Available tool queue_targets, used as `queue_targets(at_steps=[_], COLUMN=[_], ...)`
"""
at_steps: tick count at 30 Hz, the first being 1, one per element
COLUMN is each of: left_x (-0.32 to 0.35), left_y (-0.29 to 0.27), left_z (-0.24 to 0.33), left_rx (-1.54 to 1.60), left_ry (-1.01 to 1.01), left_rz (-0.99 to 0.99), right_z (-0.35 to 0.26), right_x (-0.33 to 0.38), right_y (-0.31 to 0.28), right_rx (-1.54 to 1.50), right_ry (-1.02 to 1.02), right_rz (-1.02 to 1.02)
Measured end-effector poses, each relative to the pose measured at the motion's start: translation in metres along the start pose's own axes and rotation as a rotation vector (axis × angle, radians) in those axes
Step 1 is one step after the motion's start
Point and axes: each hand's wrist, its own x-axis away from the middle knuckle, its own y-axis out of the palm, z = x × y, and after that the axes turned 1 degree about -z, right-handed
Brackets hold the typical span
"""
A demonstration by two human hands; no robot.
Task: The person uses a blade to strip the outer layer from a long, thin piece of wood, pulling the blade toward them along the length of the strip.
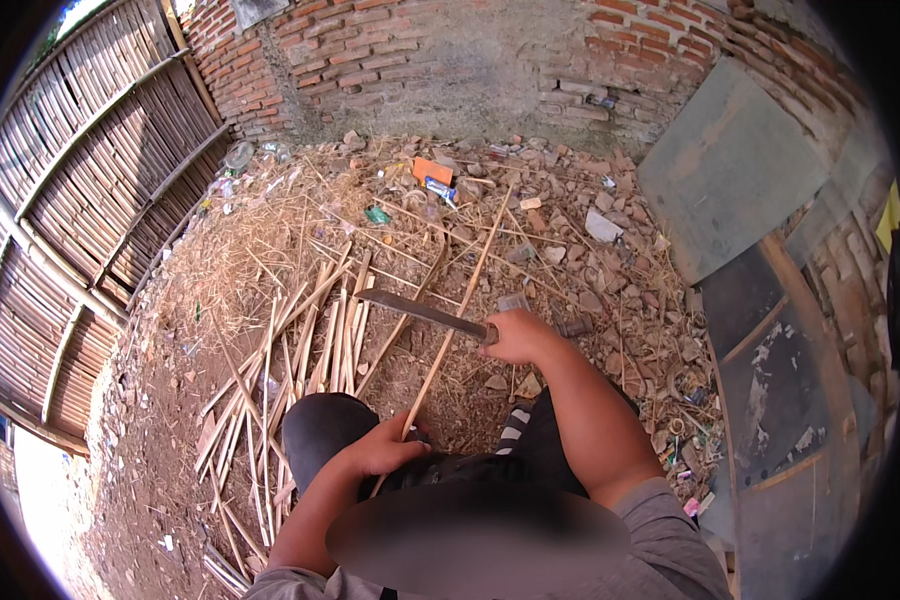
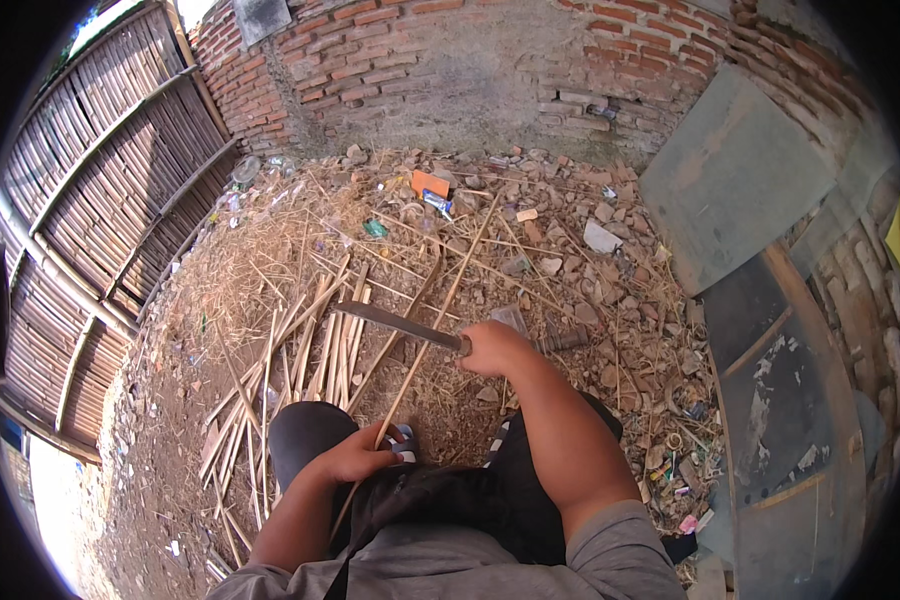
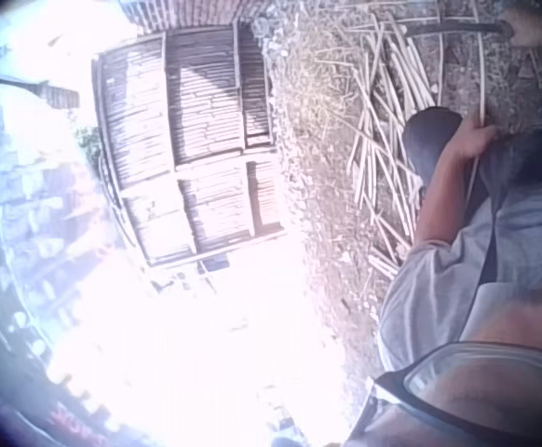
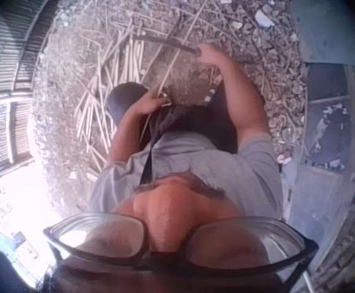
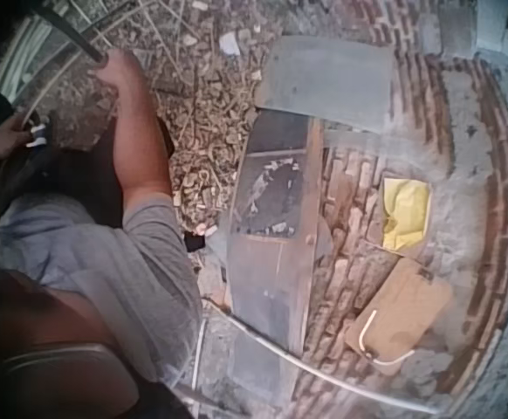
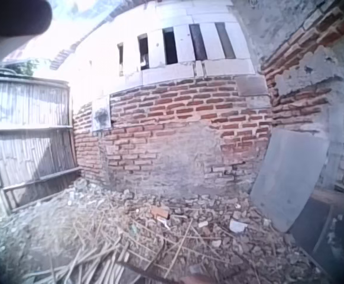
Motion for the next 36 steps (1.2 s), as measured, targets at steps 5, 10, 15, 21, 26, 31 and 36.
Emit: queue_targets(at_steps=[5,10,15,21,26,31,36], left_x=[0.0,-0.002,-0.002,0.002,0.003,-0.001,0.002], left_y=[0.0,0.001,0.001,-0.001,0.0,-0.001,-0.001], left_z=[0.002,-0.002,-0.002,0.001,0.0,-0.002,0.003], left_rx=[0.03,-0.045,-0.028,-0.001,0.071,0.018,0.059], left_ry=[0.02,0.007,0.008,0.011,-0.019,0.033,0.031], left_rz=[-0.005,-0.013,-0.054,-0.045,-0.068,-0.084,-0.077], right_z=[-0.002,-0.009,0.015,0.008,0.011,0.028,0.002], right_x=[0.002,-0.001,-0.012,0.001,0.002,-0.002,0.005], right_y=[-0.003,0.013,0.011,-0.001,-0.001,-0.013,0.004], right_rx=[-0.036,0.049,-0.099,-0.022,-0.043,-0.098,-0.045], right_ry=[0.017,-0.174,-0.083,-0.055,-0.182,0.066,-0.091], right_rz=[-0.033,-0.07,0.015,0.064,0.005,0.128,0.097])
